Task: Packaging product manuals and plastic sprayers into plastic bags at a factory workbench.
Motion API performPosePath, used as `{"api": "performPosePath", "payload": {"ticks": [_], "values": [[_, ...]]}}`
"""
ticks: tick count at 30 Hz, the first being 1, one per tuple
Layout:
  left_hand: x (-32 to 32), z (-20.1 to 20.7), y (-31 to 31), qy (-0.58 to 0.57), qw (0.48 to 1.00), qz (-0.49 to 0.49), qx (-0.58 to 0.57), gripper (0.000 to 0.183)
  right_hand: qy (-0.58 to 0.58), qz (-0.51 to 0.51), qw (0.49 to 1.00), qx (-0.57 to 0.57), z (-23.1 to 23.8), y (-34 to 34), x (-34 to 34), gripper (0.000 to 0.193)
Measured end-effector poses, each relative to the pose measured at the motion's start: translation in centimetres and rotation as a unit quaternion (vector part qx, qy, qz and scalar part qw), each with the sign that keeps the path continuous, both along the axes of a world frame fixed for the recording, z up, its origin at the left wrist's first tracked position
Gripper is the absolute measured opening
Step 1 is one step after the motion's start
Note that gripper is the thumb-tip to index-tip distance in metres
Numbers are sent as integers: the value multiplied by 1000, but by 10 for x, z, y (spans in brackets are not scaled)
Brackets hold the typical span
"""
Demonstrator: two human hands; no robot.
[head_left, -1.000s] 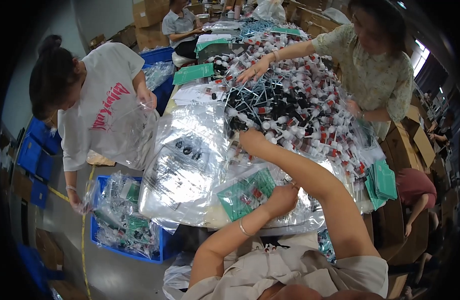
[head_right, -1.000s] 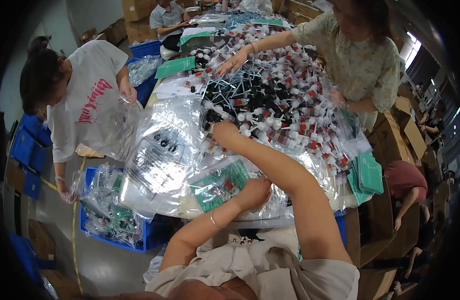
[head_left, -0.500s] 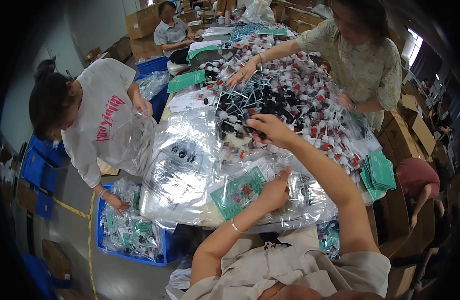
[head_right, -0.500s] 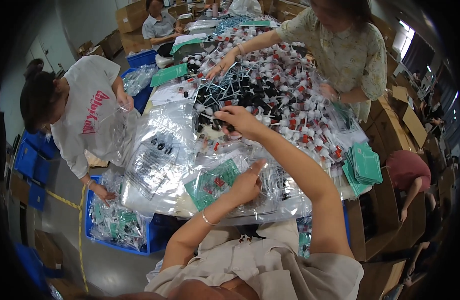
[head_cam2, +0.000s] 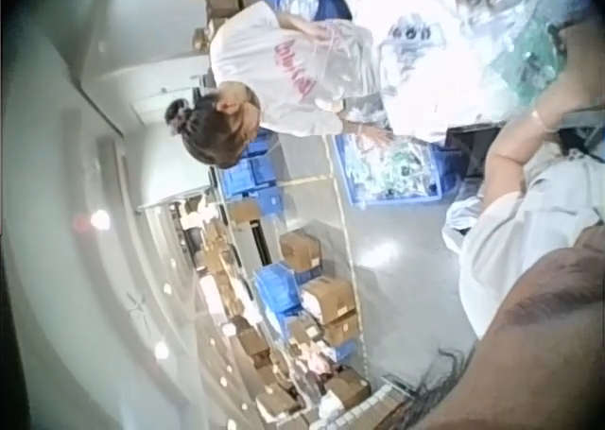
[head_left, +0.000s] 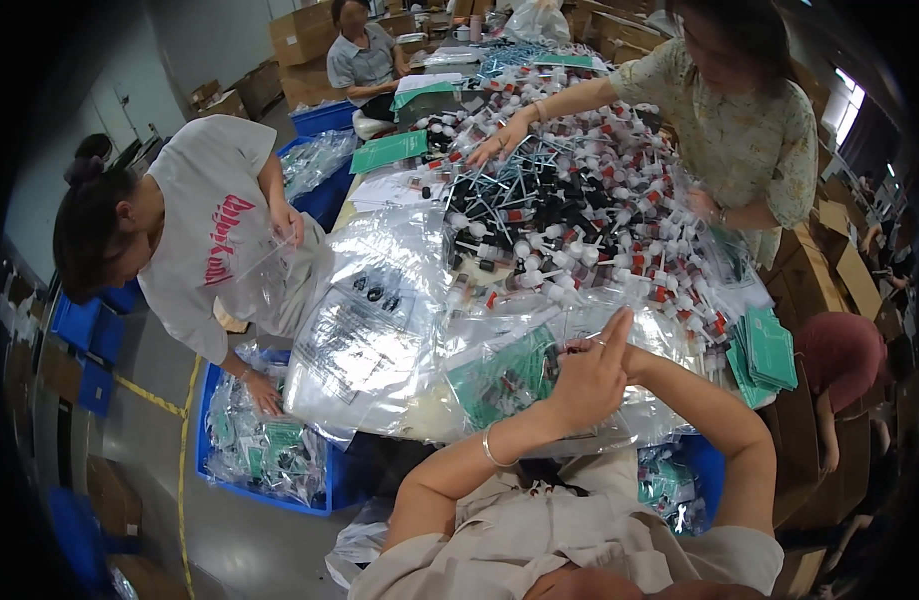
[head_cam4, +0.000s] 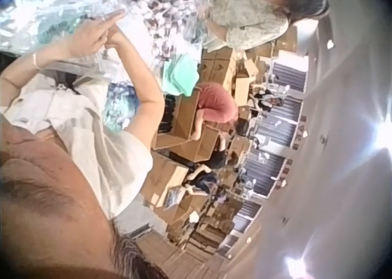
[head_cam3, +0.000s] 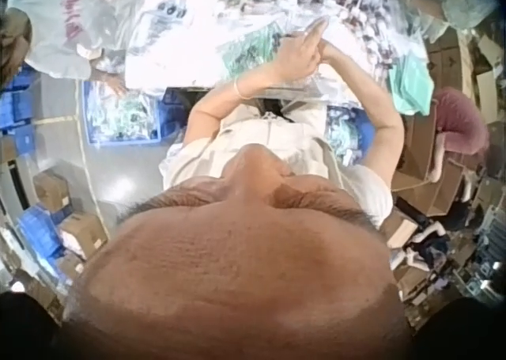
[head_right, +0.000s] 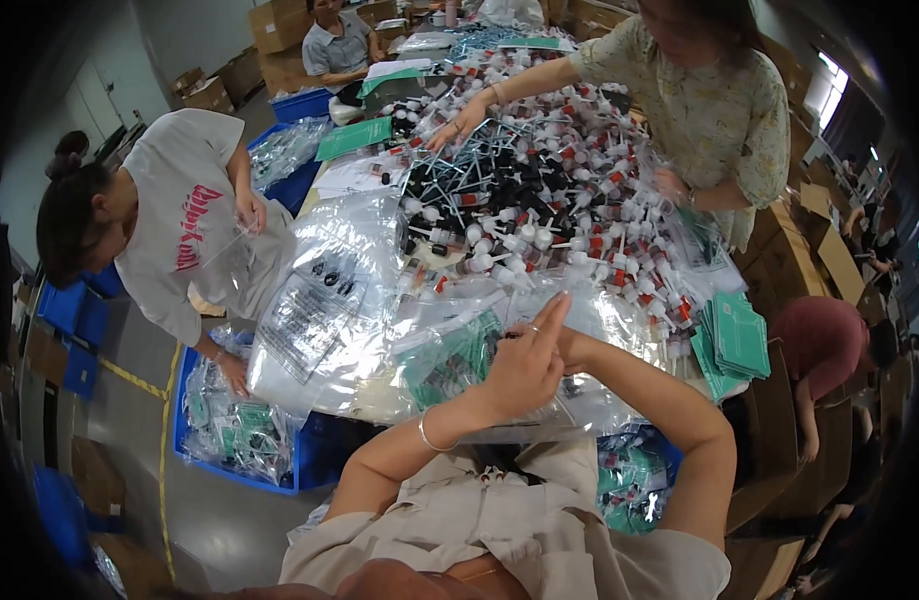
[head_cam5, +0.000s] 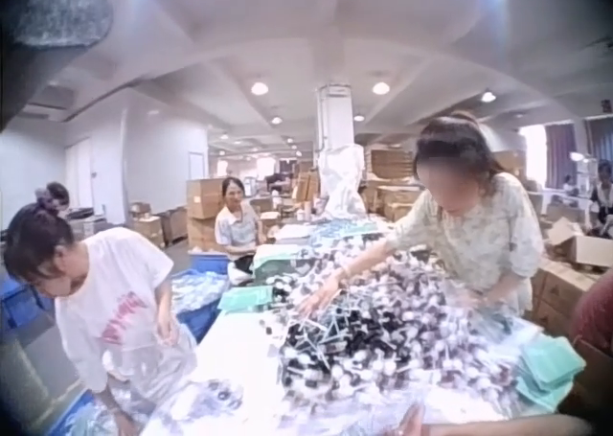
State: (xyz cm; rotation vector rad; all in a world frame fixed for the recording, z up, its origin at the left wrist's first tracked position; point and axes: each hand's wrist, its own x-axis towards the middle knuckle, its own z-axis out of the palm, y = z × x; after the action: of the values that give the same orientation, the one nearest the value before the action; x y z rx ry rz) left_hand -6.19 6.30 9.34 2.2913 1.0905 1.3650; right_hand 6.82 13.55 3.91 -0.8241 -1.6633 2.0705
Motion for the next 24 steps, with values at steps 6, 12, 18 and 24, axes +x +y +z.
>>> {"api": "performPosePath", "payload": {"ticks": [6,12,18,24], "values": [[-12,-6,6,-112,994,-3,2,72,-254,265,862,349,67,35,16,35],[2,-65,15,55,991,24,-116,74,-342,124,819,444,159,67,-49,16],[26,-106,25,210,971,-8,-112,73,-351,160,565,729,36,122,-150,13],[16,-103,23,193,975,-32,-105,70,-321,224,564,727,6,133,-172,18]]}}
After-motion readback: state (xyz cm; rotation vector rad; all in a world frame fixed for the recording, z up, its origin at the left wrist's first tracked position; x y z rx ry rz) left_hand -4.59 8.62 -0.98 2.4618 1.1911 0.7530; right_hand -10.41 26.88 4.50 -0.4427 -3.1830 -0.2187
